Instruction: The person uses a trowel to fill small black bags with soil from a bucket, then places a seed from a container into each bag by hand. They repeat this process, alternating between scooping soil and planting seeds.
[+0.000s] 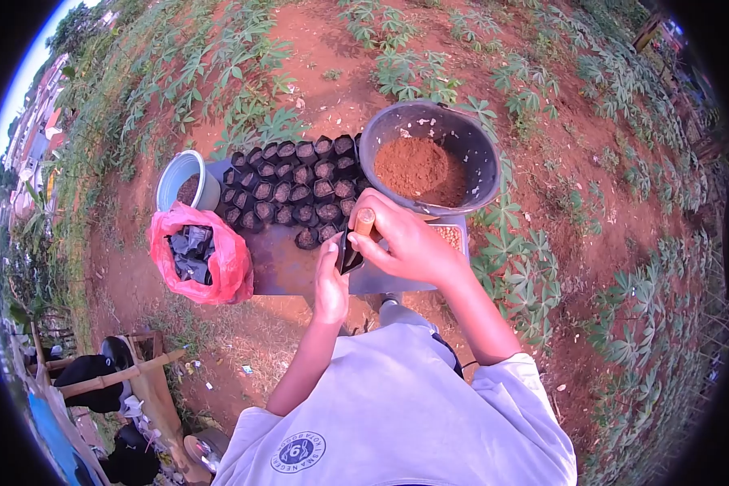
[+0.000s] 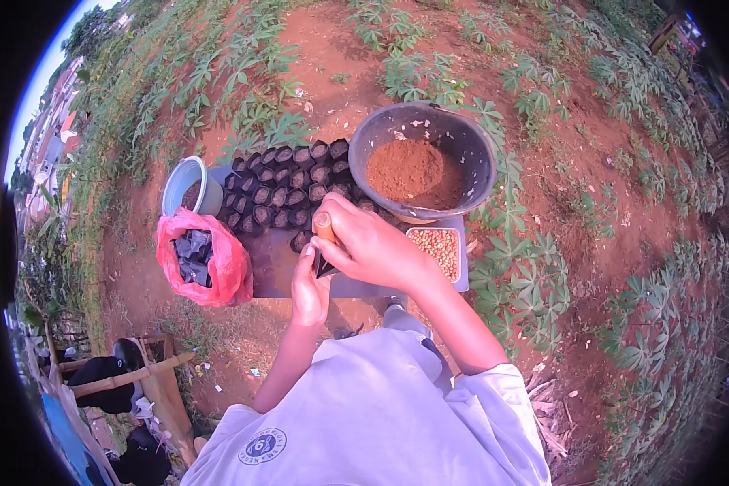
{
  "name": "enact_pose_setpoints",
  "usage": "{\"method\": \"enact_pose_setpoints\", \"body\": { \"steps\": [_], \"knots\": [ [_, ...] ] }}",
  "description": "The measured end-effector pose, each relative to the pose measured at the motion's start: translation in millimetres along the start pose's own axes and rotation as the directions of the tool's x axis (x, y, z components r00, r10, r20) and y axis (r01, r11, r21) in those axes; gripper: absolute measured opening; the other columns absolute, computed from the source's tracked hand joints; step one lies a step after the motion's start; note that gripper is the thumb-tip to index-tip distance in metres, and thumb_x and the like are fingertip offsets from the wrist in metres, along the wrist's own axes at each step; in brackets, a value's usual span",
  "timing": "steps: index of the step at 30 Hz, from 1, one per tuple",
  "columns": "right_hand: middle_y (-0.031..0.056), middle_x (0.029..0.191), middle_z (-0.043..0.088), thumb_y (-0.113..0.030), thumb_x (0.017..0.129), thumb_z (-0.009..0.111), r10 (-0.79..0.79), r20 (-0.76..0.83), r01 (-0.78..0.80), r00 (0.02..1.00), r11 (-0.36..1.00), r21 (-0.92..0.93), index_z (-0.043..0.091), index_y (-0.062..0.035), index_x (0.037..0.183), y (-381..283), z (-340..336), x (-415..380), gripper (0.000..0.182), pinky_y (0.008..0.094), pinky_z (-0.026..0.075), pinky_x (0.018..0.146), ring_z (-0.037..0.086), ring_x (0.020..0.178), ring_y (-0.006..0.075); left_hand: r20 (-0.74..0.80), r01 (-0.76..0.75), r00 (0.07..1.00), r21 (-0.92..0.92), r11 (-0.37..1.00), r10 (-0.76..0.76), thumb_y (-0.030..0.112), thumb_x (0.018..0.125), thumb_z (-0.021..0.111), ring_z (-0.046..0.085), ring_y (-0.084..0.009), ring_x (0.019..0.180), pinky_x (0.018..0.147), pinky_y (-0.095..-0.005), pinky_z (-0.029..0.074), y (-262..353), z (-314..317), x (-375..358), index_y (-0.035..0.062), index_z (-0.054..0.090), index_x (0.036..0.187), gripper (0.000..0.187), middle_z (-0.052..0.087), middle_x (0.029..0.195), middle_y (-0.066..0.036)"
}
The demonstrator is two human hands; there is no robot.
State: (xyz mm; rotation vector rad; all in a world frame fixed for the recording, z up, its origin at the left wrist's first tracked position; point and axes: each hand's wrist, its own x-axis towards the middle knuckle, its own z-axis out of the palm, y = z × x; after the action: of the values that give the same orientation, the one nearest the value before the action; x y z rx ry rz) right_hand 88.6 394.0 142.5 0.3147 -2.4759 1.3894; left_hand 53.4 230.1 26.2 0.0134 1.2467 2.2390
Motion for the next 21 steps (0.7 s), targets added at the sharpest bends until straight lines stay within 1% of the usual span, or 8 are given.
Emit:
{"method": "enact_pose_setpoints", "body": {
  "steps": [2, 4, 6, 8, 10, 14, 16, 21],
  "knots": [
    [0.0107, 0.094, 0.054, -0.007, 0.09, 0.064, 0.009, 0.031, -0.009, 0.999, 1.0, -0.008, 0.05, -0.0033, 0.099, 8.0, -8.7, 4.3, 0.017, 0.0371, 0.049, 0.075, 0.06, 0.084, 0.0268, -0.01, -0.008, 1.0, -0.012, 1.0, 0.007, 0.029, 0.107, 0.032, 0.055, -0.0185, 0.123, 0.105, -0.0408, 0.041, -5.4, 3.3, 7.5, 0.0037, 0.051, 0.132, 0.04, 0.058, 0.13, -0.009],
    [0.0103, 0.095, 0.055, -0.007, 0.089, 0.064, -0.06, -0.034, 0.062, 0.998, 0.996, 0.066, 0.051, -0.0034, 0.099, 11.9, -19.4, 6.0, 0.017, 0.0372, 0.049, 0.074, 0.06, 0.083, 0.0267, 0.001, -0.002, 1.0, -0.016, 1.0, 0.002, 0.03, 0.108, 0.03, 0.054, -0.0188, 0.124, 0.106, -0.0412, 0.04, -11.0, 2.6, 15.3, 0.0034, 0.05, 0.133, 0.042, 0.058, 0.131, -0.009],
    [0.0104, 0.095, 0.055, -0.006, 0.089, 0.064, -0.108, -0.054, 0.109, 0.993, 0.994, 0.024, 0.051, -0.0031, 0.1, 17.2, -24.9, 9.4, 0.017, 0.0375, 0.05, 0.074, 0.061, 0.082, 0.0268, 0.016, 0.008, 1.0, -0.021, 1.0, -0.008, 0.031, 0.108, 0.028, 0.054, -0.0191, 0.125, 0.107, -0.0417, 0.04, -14.8, 7.5, 17.2, 0.0032, 0.049, 0.135, 0.044, 0.057, 0.133, -0.01],
    [0.0107, 0.095, 0.055, -0.006, 0.088, 0.064, -0.05, 0.014, 0.048, 0.999, 0.994, 0.1, 0.051, -0.0028, 0.1, 30.0, -23.7, 10.4, 0.017, 0.0379, 0.05, 0.074, 0.06, 0.083, 0.0279, 0.022, 0.029, 0.999, -0.057, 0.998, -0.028, 0.033, 0.108, 0.027, 0.054, -0.02, 0.124, 0.107, -0.0419, 0.04, -13.7, 19.3, 18.8, 0.0036, 0.049, 0.136, 0.046, 0.057, 0.133, -0.01],
    [0.0107, 0.095, 0.055, -0.006, 0.088, 0.064, 0.007, 0.055, -0.012, 0.998, 0.997, 0.082, 0.051, -0.0029, 0.1, 32.2, -31.2, 11.5, 0.017, 0.0381, 0.049, 0.076, 0.06, 0.085, 0.0278, 0.011, 0.011, 1.0, -0.048, 0.999, -0.01, 0.033, 0.108, 0.026, 0.055, -0.0204, 0.123, 0.106, -0.0419, 0.041, -16.2, 27.1, 24.1, 0.0037, 0.049, 0.136, 0.046, 0.058, 0.131, -0.01],
    [0.0107, 0.095, 0.055, -0.007, 0.088, 0.065, -0.037, -0.021, 0.039, 0.999, 0.992, 0.124, 0.053, -0.0032, 0.101, 38.2, -55.3, 10.3, 0.018, 0.0372, 0.049, 0.078, 0.06, 0.086, 0.0265, -0.015, 0.035, 0.999, -0.068, 0.997, -0.036, 0.034, 0.108, 0.026, 0.056, -0.0207, 0.122, 0.104, -0.0417, 0.042, -21.2, 31.4, 32.2, 0.0043, 0.05, 0.134, 0.046, 0.06, 0.129, -0.009],
    [0.0106, 0.095, 0.055, -0.01, 0.089, 0.065, -0.1, -0.084, 0.109, 0.991, 0.988, 0.11, 0.052, -0.0031, 0.102, 45.1, -65.6, 8.3, 0.02, 0.0381, 0.049, 0.074, 0.06, 0.083, 0.0288, -0.047, 0.042, 0.998, -0.064, 0.997, -0.045, 0.035, 0.108, 0.027, 0.057, -0.0206, 0.12, 0.103, -0.0414, 0.043, -20.4, 37.7, 34.8, 0.0045, 0.05, 0.134, 0.046, 0.061, 0.128, -0.009],
    [0.011, 0.099, 0.059, -0.008, 0.087, 0.067, -0.018, -0.083, 0.033, 0.996, 0.984, 0.175, 0.057, -0.0029, 0.102, 65.6, -80.0, -7.2, 0.019, 0.0359, 0.05, 0.078, 0.063, 0.089, 0.026, -0.09, 0.021, 0.996, -0.042, 0.999, -0.025, 0.035, 0.108, 0.032, 0.057, -0.0206, 0.118, 0.098, -0.0419, 0.047, -21.6, 52.1, 41.3, 0.004, 0.048, 0.135, 0.044, 0.06, 0.126, -0.01]
  ]
}}
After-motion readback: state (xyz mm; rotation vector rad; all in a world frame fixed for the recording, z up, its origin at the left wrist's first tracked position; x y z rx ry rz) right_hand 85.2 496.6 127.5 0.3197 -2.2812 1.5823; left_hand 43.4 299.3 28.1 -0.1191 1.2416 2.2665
